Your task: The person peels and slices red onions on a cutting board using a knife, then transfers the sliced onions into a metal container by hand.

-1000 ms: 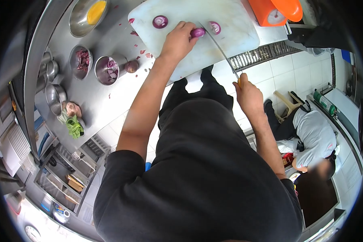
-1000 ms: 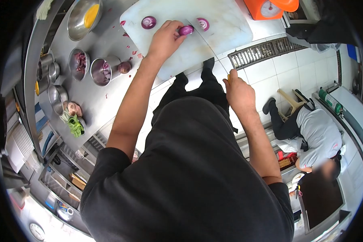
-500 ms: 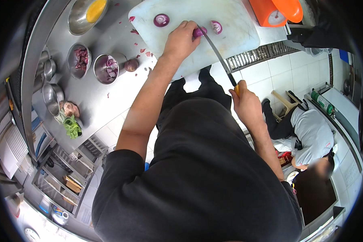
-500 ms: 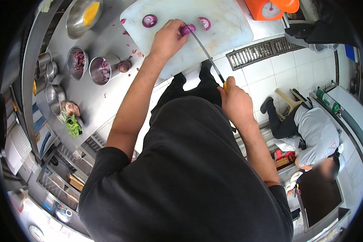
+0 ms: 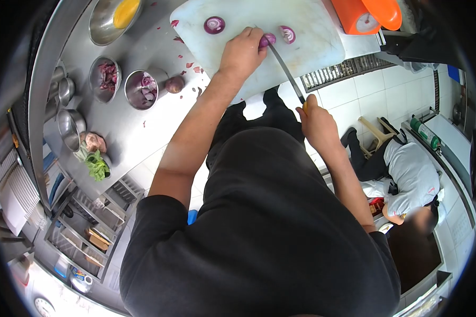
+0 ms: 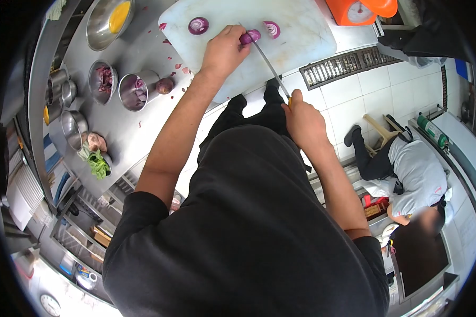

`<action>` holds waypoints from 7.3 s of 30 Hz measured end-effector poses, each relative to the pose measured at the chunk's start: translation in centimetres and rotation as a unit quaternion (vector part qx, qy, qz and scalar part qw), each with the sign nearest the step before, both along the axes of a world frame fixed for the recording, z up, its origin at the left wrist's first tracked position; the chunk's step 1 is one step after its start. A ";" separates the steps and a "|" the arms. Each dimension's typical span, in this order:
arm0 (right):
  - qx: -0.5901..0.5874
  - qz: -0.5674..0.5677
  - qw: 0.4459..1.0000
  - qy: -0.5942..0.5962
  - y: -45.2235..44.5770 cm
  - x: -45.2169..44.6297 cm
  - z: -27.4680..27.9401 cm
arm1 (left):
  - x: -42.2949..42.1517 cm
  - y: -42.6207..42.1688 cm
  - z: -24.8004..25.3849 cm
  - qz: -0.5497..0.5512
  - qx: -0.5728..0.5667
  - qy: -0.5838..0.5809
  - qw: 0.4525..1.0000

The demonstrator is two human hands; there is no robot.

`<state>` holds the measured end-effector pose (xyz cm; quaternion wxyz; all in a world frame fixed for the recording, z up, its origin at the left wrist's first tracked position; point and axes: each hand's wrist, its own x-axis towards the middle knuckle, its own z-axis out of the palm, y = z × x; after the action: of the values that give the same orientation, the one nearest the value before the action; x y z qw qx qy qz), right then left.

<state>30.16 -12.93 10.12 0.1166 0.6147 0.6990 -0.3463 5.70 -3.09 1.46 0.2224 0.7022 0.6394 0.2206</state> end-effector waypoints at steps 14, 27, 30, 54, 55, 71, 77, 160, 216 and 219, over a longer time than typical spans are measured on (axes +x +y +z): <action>0.033 -0.054 0.998 0.006 -0.7 1.4 2.2 | 1.1 0.3 0.1 0.024 -0.007 -0.003 1.000; 0.079 -0.063 0.993 0.067 2.5 2.9 2.3 | -10.4 -7.7 6.9 0.216 0.150 0.034 0.964; 0.091 -0.052 0.992 0.075 3.1 2.9 2.1 | -15.9 -11.1 9.0 0.316 0.119 0.078 0.938; 0.077 -0.091 0.990 0.076 0.5 4.6 -1.2 | 3.1 1.2 0.8 -0.006 0.053 0.036 0.998; 0.081 -0.091 0.989 0.082 0.3 4.5 -1.2 | 2.6 0.9 0.4 -0.007 0.062 0.031 0.998; 0.029 -0.009 1.000 -0.002 0.7 3.2 4.0 | 1.6 1.0 0.1 -0.004 0.037 0.018 0.999; 0.000 0.001 0.999 -0.044 0.8 2.9 4.3 | 1.8 0.9 -0.1 0.007 0.048 0.016 0.999; 0.042 -0.042 0.998 0.004 -0.3 2.4 -0.8 | 3.0 1.2 0.6 0.018 -0.014 0.033 0.999; 0.070 0.036 0.991 0.111 2.4 -0.1 1.9 | -2.8 -3.1 2.3 0.116 -0.020 -0.033 0.993; 0.064 0.056 0.993 0.086 2.5 -0.3 2.6 | -3.0 -2.8 2.1 0.111 -0.015 -0.035 0.993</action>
<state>29.85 -10.43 12.69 0.0356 0.5484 0.7605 -0.3460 2.69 -5.84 3.53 0.2292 0.6154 0.7082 0.2592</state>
